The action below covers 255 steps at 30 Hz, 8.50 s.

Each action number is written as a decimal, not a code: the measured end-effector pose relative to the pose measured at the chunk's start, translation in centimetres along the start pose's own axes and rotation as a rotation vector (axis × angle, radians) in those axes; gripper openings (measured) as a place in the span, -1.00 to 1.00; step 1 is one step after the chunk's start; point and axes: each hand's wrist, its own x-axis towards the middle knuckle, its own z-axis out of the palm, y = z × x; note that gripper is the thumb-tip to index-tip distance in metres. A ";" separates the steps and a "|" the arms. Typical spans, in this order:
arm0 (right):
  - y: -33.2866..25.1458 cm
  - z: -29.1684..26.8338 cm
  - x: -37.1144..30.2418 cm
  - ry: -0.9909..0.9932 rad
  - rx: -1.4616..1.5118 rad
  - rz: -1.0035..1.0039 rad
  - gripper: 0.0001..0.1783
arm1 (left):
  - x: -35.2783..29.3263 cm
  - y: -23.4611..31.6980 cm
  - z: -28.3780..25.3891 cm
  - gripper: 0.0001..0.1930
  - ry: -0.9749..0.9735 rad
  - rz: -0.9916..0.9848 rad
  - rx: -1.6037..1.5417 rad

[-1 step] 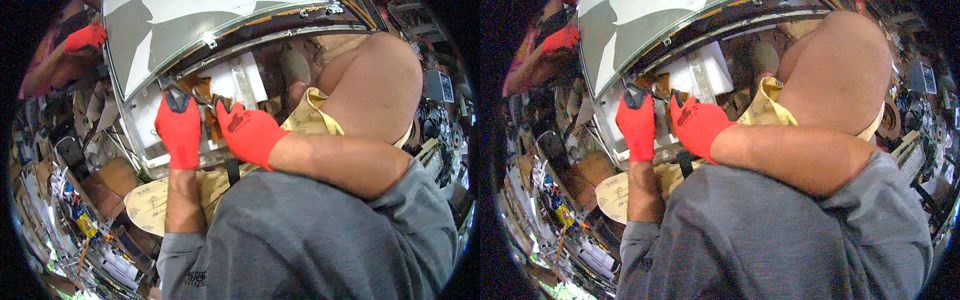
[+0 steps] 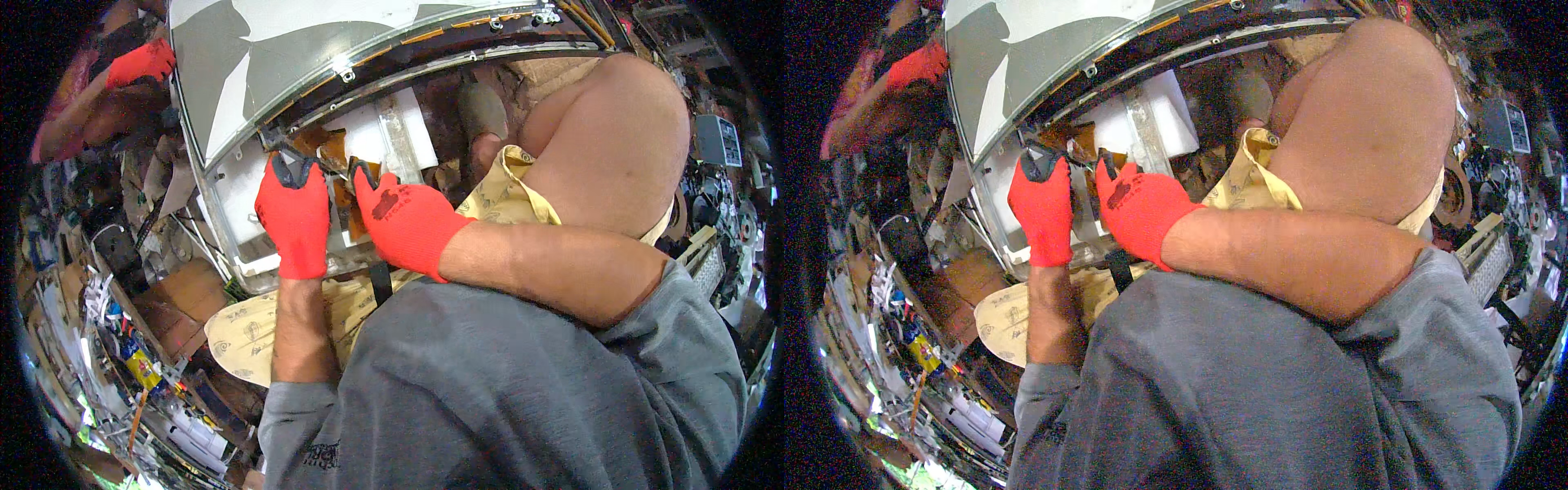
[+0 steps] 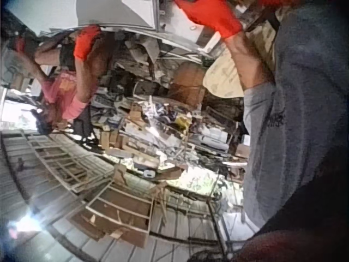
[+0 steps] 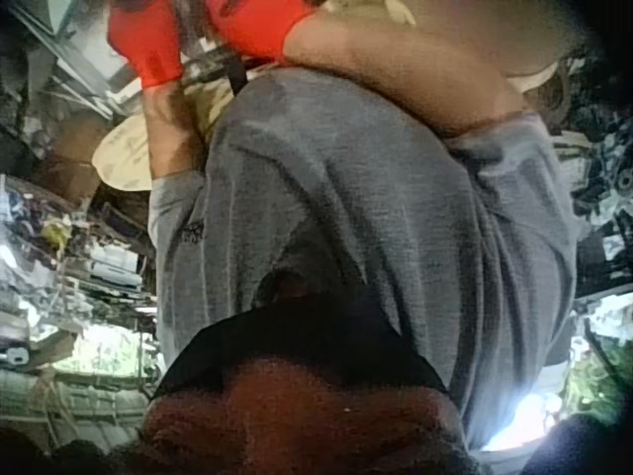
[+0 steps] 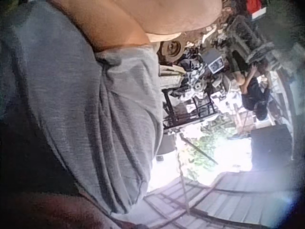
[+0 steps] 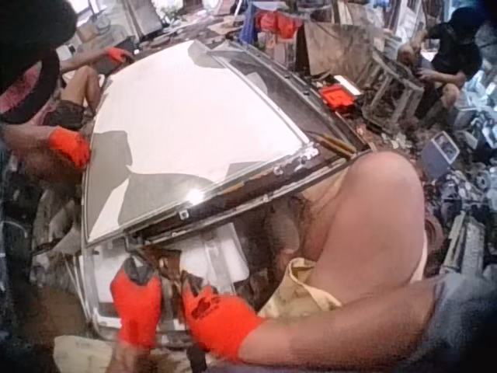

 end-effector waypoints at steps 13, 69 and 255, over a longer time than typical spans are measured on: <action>2.2 -6.2 0.2 -0.100 0.226 -0.017 -0.23 | 1.1 -2.2 -3.6 -0.77 0.086 0.002 -0.175; -0.1 -14.8 13.6 -0.016 0.804 -0.026 -0.79 | 2.9 -5.5 -7.8 -0.52 0.580 0.187 -1.413; 0.6 -12.5 11.6 -0.291 1.464 0.115 -0.67 | 2.0 -0.2 -8.3 -0.64 -0.205 -0.403 -1.296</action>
